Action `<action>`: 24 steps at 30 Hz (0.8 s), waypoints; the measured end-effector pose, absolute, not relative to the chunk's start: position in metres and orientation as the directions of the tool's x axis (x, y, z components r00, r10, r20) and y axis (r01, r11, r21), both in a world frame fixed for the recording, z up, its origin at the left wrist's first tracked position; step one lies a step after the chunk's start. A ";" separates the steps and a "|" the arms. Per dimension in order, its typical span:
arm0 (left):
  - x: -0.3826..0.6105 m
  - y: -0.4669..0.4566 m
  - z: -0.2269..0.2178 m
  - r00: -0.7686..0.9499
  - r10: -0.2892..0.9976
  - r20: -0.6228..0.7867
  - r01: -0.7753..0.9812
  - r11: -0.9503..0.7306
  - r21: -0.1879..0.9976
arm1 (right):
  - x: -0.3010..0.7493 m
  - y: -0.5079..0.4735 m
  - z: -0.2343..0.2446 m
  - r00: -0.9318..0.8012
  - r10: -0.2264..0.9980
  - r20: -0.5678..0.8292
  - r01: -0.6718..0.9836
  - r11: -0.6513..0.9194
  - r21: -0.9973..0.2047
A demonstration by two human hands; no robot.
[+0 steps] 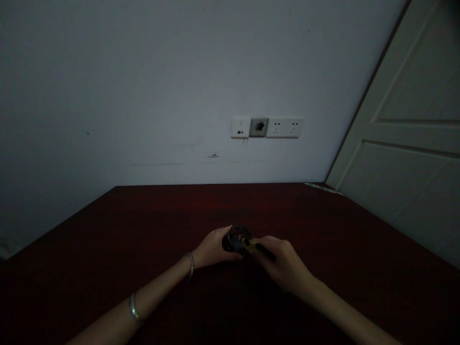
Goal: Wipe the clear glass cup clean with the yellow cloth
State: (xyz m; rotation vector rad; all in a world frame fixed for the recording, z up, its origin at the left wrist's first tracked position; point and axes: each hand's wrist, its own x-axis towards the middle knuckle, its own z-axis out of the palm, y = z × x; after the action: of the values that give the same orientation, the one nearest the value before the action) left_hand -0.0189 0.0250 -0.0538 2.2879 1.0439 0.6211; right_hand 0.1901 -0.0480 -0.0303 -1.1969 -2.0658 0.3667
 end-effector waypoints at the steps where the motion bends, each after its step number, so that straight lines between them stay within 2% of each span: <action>1: -0.019 0.025 -0.055 0.592 0.784 0.188 0.531 -0.555 0.640 | 0.192 -0.046 -0.030 -0.314 0.844 0.435 0.627 0.529 -0.573; 3: -0.019 0.026 -0.057 0.587 0.785 0.199 0.532 -0.559 0.636 | 0.196 -0.042 -0.032 -0.305 0.836 0.457 0.620 0.538 -0.571; 10: -0.019 0.027 -0.059 0.588 0.781 0.210 0.504 -0.557 0.660 | 0.197 -0.040 -0.040 -0.373 0.793 0.481 0.675 0.588 -0.446; 14: -0.018 0.025 -0.056 0.597 0.773 0.217 0.495 -0.567 0.659 | 0.189 -0.051 -0.041 -0.386 0.762 0.519 0.657 0.622 -0.426; 19: -0.018 0.026 -0.055 0.606 0.770 0.200 0.508 -0.568 0.647 | 0.167 -0.062 -0.039 -0.518 0.675 0.525 0.630 0.716 -0.300; 24: -0.018 0.026 -0.058 0.610 0.764 0.212 0.503 -0.579 0.642 | 0.162 -0.058 -0.024 -0.584 0.620 0.525 0.595 0.766 -0.242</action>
State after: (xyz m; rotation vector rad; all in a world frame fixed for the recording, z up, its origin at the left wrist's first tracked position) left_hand -0.0181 0.0261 -0.0579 2.3038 0.9971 0.6490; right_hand 0.1617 -0.0579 -0.0236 -0.9053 -2.3583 0.0532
